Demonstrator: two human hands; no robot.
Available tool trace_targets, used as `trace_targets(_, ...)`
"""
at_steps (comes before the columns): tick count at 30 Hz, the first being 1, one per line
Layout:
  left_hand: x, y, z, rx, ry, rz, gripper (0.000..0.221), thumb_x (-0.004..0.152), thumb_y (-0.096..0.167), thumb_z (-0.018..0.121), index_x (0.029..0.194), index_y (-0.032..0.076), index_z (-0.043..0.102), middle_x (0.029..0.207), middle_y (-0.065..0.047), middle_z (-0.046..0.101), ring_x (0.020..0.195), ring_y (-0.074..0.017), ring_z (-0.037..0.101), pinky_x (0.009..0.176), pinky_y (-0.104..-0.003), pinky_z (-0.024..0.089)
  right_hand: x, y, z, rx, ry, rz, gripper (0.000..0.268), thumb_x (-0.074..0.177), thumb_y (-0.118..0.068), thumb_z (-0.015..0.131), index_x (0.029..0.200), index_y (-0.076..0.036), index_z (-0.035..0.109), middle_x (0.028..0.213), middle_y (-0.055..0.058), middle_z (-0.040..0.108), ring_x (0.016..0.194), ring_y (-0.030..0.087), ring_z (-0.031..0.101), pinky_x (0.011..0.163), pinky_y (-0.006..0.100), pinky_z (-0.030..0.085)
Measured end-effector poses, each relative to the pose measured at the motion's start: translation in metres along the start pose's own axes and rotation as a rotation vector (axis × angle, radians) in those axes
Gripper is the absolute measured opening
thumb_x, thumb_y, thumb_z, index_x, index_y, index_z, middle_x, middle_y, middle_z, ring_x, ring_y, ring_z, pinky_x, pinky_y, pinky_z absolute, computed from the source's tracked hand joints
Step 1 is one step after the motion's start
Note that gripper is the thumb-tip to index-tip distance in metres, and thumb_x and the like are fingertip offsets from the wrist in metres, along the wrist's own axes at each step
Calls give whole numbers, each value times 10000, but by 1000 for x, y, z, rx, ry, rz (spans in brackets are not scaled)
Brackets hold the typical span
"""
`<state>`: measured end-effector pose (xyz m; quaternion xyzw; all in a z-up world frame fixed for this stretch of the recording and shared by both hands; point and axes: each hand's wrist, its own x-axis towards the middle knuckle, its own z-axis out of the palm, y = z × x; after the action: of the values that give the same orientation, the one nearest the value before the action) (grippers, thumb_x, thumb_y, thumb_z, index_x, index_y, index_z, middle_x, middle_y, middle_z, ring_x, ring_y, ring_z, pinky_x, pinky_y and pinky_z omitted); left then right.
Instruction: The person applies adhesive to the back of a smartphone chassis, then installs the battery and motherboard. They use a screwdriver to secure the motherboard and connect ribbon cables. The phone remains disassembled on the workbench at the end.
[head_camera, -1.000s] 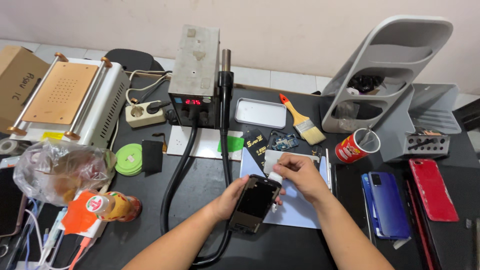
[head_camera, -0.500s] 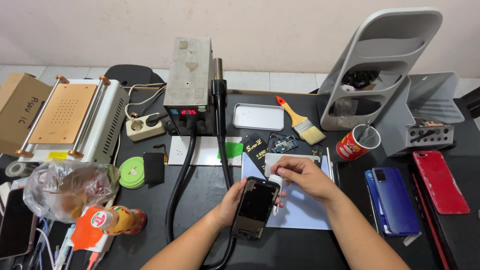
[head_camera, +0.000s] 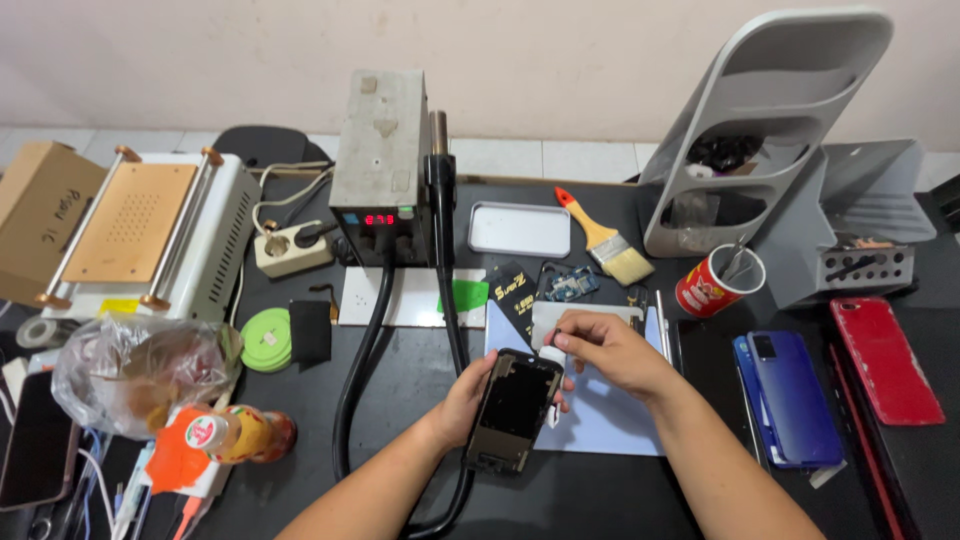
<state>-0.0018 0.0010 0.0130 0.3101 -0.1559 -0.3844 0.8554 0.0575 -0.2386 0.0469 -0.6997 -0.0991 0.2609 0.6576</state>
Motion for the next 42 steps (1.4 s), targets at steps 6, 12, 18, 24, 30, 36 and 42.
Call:
trace_targets(6, -2, -1, -5, 57, 21, 56, 844, 1053, 613, 196, 1447, -56, 527, 1387, -204, 636, 1255, -302, 626, 1084, -417, 481, -4, 5, 7, 7, 85, 11, 137, 982, -145, 672, 1023, -14, 677, 844, 31, 709, 655, 103, 643, 641, 277, 512)
trace_targets(12, -3, -5, -14, -9, 95, 53, 826, 1069, 592, 201, 1470, -48, 537, 1350, -203, 652, 1233, -294, 619, 1070, -414, 490, -9, -4, 13, 105, -181, 14, 238, 960, -103, 637, 1189, -40, 654, 876, 54, 712, 771, 139, 694, 708, 317, 583)
trace_targets(18, 0, 2, -5, -111, 31, 176, 858, 1078, 638, 190, 1502, -43, 493, 1364, -202, 648, 1186, -404, 628, 1040, -497, 514, -3, -3, -6, -4, 78, 13, 241, 1013, -199, 609, 1146, -2, 647, 984, 32, 725, 916, 109, 690, 822, 294, 568)
trace_targets(24, 3, 17, 9, -101, 231, 233, 883, 945, 666, 182, 1419, 2, 519, 1488, -79, 584, 1289, -294, 602, 1004, -471, 532, 17, -50, -45, -312, 449, -48, 324, 1016, -281, 605, 1252, -62, 638, 1000, 54, 671, 873, 144, 600, 746, 322, 460)
trace_targets(30, 3, 4, -8, -150, 288, 324, 910, 1029, 696, 180, 1360, -46, 590, 1192, -117, 663, 1056, -235, 645, 953, -395, 526, 76, -60, -81, -983, 445, -264, 391, 980, -324, 672, 1219, -15, 647, 1127, 163, 683, 1028, 309, 679, 891, 402, 537)
trace_targets(36, 1, 7, -8, -230, 239, 252, 916, 981, 722, 211, 1331, -34, 592, 1100, -116, 674, 1009, -217, 655, 924, -410, 535, 123, -48, -88, -1395, 427, 115, 473, 950, -436, 637, 1252, -71, 649, 1235, 175, 648, 1121, 378, 642, 920, 488, 527)
trace_targets(42, 2, 6, -10, -320, 200, 238, 916, 996, 728, 238, 1355, -47, 571, 1128, -108, 664, 1023, -219, 647, 937, -422, 530, 130, -43, -85, -1373, 392, 150, 448, 915, -392, 697, 1269, -126, 628, 1218, 160, 663, 1126, 368, 642, 938, 485, 520)
